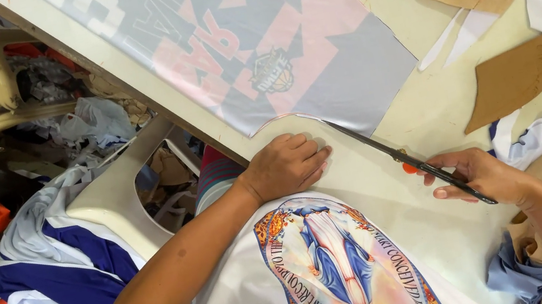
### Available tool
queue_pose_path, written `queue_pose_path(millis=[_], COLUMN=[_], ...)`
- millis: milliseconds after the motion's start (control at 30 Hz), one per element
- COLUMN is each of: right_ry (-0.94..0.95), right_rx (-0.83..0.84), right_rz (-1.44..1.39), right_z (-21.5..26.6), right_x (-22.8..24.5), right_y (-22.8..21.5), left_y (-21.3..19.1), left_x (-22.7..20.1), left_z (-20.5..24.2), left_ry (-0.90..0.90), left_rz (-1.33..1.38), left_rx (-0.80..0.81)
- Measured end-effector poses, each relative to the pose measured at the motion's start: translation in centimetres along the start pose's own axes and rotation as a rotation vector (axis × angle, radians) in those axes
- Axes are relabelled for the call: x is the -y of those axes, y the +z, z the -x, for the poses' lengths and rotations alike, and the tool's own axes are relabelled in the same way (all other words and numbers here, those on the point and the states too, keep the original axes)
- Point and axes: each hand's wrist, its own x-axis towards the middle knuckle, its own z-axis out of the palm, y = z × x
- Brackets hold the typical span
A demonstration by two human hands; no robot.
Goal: The person uses shears to cut a white fabric piece along a brown paper pattern labeled 2XL M. After cutting, they remove the pattern, place a curved cardboard template on the fabric, trace a curve with a red marker, and cut along the traced line. The cut fabric piece is then folded on the table.
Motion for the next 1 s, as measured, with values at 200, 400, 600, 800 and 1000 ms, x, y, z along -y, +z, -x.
queue_pose_path(millis=[200, 400, 600, 800, 1000], right_ry=[0.063, 0.038, 0.125, 0.035, 0.117], right_rx=[-0.077, -0.103, -0.155, -0.127, -0.109], right_rz=[0.124, 0.143, 0.121, 0.152, 0.159], right_z=[0.0, -0.2, 0.1, 0.1, 0.1], right_x=[1.4, 1.3, 2.6, 2.6, 4.6], right_y=[0.0, 0.0, 0.4, -0.3, -0.5], left_y=[0.2, 0.2, 0.2, 0.4, 0.3], left_x=[0.0, 0.0, 0.0, 0.1, 0.1], left_z=[0.2, 0.3, 0.4, 0.4, 0.4], left_ry=[-0.008, -0.017, -0.020, -0.020, -0.021], left_rz=[-0.006, -0.023, -0.045, -0.049, -0.039], left_rx=[-0.016, -0.024, -0.017, -0.022, -0.026])
